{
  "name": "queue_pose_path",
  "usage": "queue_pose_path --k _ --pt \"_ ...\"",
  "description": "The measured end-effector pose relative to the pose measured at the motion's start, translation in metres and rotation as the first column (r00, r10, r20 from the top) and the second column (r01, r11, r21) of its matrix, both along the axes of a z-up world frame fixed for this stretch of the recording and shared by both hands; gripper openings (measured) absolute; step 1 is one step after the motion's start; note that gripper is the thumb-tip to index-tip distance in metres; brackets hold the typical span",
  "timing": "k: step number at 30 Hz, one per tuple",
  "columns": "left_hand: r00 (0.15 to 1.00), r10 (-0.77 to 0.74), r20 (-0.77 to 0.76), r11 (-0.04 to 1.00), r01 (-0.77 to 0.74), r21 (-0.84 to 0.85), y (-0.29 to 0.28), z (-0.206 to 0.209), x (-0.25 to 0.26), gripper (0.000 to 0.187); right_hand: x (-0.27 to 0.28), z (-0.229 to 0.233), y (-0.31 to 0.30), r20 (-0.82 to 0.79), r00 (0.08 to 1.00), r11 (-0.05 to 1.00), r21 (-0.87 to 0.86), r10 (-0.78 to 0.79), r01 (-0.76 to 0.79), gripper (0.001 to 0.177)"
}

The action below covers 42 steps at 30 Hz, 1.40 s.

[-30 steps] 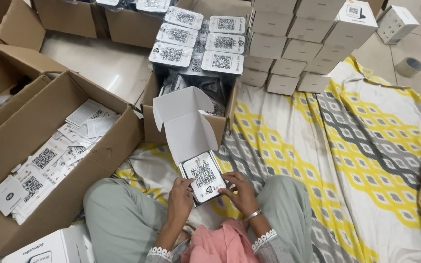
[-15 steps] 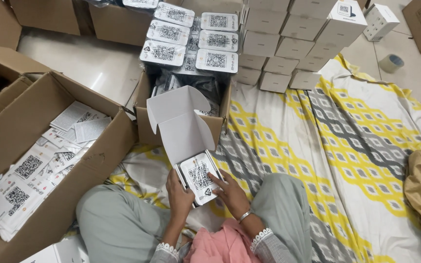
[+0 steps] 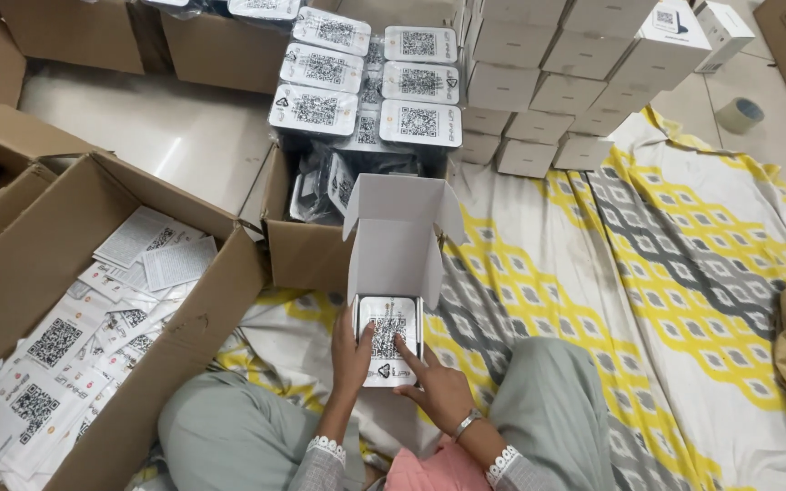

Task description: The person packs small white boxes with items and labels them with QR codes.

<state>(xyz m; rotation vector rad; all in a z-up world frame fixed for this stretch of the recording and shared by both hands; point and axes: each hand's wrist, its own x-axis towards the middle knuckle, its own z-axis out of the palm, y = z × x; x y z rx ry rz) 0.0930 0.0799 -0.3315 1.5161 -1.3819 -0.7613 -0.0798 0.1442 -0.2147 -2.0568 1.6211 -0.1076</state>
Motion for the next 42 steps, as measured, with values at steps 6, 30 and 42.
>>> queue_pose_path --k 6,30,42 --pt "0.983 0.08 -0.166 0.996 -0.073 0.046 -0.001 0.005 -0.001 0.06 0.005 0.01 -0.009 -0.133 0.991 0.996 0.076 -0.031 0.042 0.091" --pt "1.0 0.011 -0.005 0.992 -0.01 0.124 0.002 0.095 0.057 0.056 0.016 -0.033 -0.039 -0.354 0.932 0.997 0.031 0.079 -0.073 0.092" --pt "0.699 0.061 0.712 0.892 -0.359 0.275 -0.053 0.057 0.37 0.033 0.313 0.039 -0.123 0.102 0.723 0.514 -0.77 0.683 -0.377 0.035"
